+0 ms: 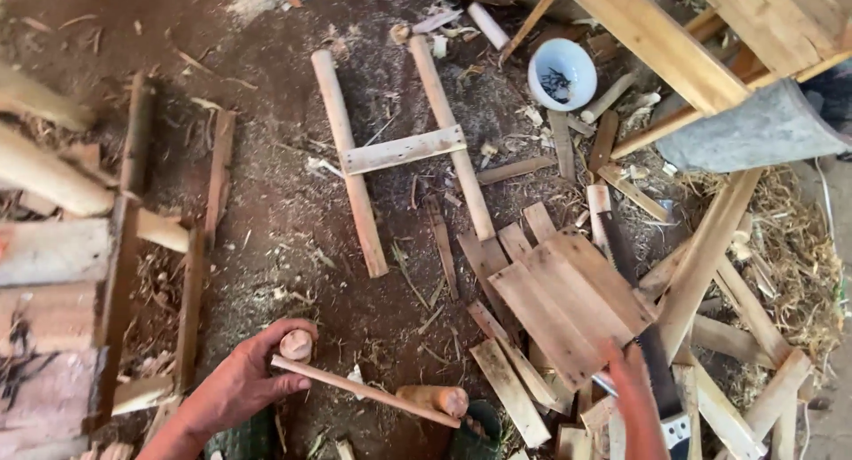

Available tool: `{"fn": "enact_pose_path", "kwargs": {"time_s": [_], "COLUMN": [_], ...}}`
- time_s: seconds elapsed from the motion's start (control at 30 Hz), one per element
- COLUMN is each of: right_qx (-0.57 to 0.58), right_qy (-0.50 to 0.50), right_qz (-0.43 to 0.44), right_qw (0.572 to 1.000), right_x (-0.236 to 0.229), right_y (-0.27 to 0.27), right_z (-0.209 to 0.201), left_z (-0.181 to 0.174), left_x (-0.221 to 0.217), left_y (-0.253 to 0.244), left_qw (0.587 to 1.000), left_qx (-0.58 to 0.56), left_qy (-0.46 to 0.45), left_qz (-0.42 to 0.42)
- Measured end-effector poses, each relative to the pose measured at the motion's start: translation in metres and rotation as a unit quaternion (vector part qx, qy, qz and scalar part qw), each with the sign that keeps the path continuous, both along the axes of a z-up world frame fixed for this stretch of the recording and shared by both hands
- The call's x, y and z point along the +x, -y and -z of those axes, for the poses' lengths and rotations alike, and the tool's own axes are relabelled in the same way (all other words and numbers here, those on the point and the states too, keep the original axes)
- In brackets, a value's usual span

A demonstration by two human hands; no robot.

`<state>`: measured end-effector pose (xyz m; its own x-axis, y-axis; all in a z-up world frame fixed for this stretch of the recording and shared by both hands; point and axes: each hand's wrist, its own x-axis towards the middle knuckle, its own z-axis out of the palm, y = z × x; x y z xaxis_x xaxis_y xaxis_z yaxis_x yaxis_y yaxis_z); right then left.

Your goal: The person assembles a small wooden stool on the ground, hammering nails into a wooden frame to attach crossbars, then lifts a slatted wooden seat panel and positions it onto the frame, pressing the joints together by hand.

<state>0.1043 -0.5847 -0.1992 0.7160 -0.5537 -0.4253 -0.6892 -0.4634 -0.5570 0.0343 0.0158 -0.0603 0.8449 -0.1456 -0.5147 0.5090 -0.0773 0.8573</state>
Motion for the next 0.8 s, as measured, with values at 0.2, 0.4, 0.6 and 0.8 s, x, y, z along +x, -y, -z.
{"fn": "enact_pose_path", "kwargs": {"time_s": [0.2,0.4,0.6,0.8], "right_qx": [-0.082,0.0,-0.065,0.258], "right_qy": [0.403,-0.049,-0.069,-0.065], "right_qz": [-0.351,-0.379,-0.36,-0.276], "right_qw": [0.842,0.924,0.928,0.924], "right_x": [0.075,0.191,0.242,0.191], "right_y": [-0.058,-0.254,-0.271,-0.304], "right_z": [-0.004,-0.084,0.064,-0.036], "left_z": [0.015,0.038,0.062,0.028], "left_x": [0.021,0.026,-0.002,0.029], "left_y": [0.006,0.001,-0.01,-0.006], "left_qw": [1.0,0.998,0.953,0.948], "left_qx": [0.005,-0.032,-0.206,-0.31], "left_qy": [-0.005,-0.049,-0.111,0.067], "left_qz": [-0.005,-0.01,-0.193,0.023]}}
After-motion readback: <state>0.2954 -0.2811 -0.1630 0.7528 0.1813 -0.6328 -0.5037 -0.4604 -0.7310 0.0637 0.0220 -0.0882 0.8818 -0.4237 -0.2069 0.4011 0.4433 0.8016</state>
